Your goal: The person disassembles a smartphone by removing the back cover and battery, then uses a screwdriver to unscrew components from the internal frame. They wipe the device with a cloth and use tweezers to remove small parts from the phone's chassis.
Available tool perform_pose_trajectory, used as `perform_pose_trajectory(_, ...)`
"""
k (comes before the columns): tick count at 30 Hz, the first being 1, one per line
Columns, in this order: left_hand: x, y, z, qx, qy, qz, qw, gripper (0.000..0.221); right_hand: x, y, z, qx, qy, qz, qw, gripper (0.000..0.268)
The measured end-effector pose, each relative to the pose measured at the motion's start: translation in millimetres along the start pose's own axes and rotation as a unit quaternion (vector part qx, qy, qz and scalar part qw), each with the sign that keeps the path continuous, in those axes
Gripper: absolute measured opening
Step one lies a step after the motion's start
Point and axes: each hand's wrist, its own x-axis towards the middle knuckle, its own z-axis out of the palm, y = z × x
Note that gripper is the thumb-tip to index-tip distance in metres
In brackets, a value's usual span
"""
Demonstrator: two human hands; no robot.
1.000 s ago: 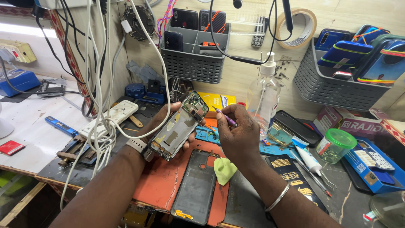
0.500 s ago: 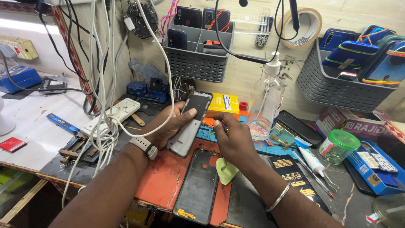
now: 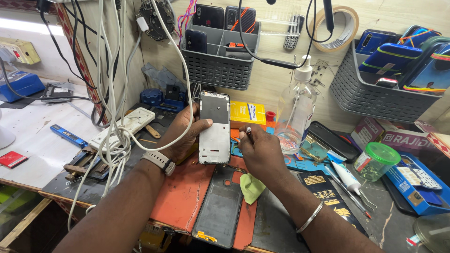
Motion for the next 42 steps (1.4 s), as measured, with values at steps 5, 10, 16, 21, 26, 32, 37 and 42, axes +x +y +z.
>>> perform_pose_trajectory(5,2,-5,-3,-0.049,-0.006,0.014,0.999,0.041,2,-8,-5,-0.057,0.037,-0.026,0.997,0.031)
perform_pose_trajectory(10,8,-12,-9,-0.039,0.078,0.032,0.996,0.025,-1,-10,-12,-0.085,0.035,-0.093,0.991,0.037)
perform_pose_trajectory(16,12,-16,-19,-0.076,0.092,0.025,0.993,0.022,-1,-13,-16,-0.168,-0.093,-0.108,0.975,0.025)
perform_pose_trajectory(21,15,-21,-25,-0.085,0.1,0.019,0.991,0.021,-7,-13,-16,-0.253,-0.266,-0.002,0.93,0.025)
perform_pose_trajectory(26,20,-28,-32,-0.073,0.098,0.027,0.992,0.018,-8,-1,-6,-0.284,-0.222,-0.031,0.932,0.019)
perform_pose_trajectory(32,19,-29,-37,-0.114,0.066,0.018,0.991,0.02,5,18,12,-0.179,-0.048,-0.08,0.979,0.022)
perform_pose_trajectory(37,8,-10,-36,-0.164,-0.058,-0.058,0.983,0.038,2,25,17,-0.138,0.028,-0.14,0.98,0.017)
perform_pose_trajectory(42,3,-12,-20,-0.062,-0.117,-0.195,0.972,0.053,-6,6,-5,-0.28,-0.139,0.042,0.949,0.022)
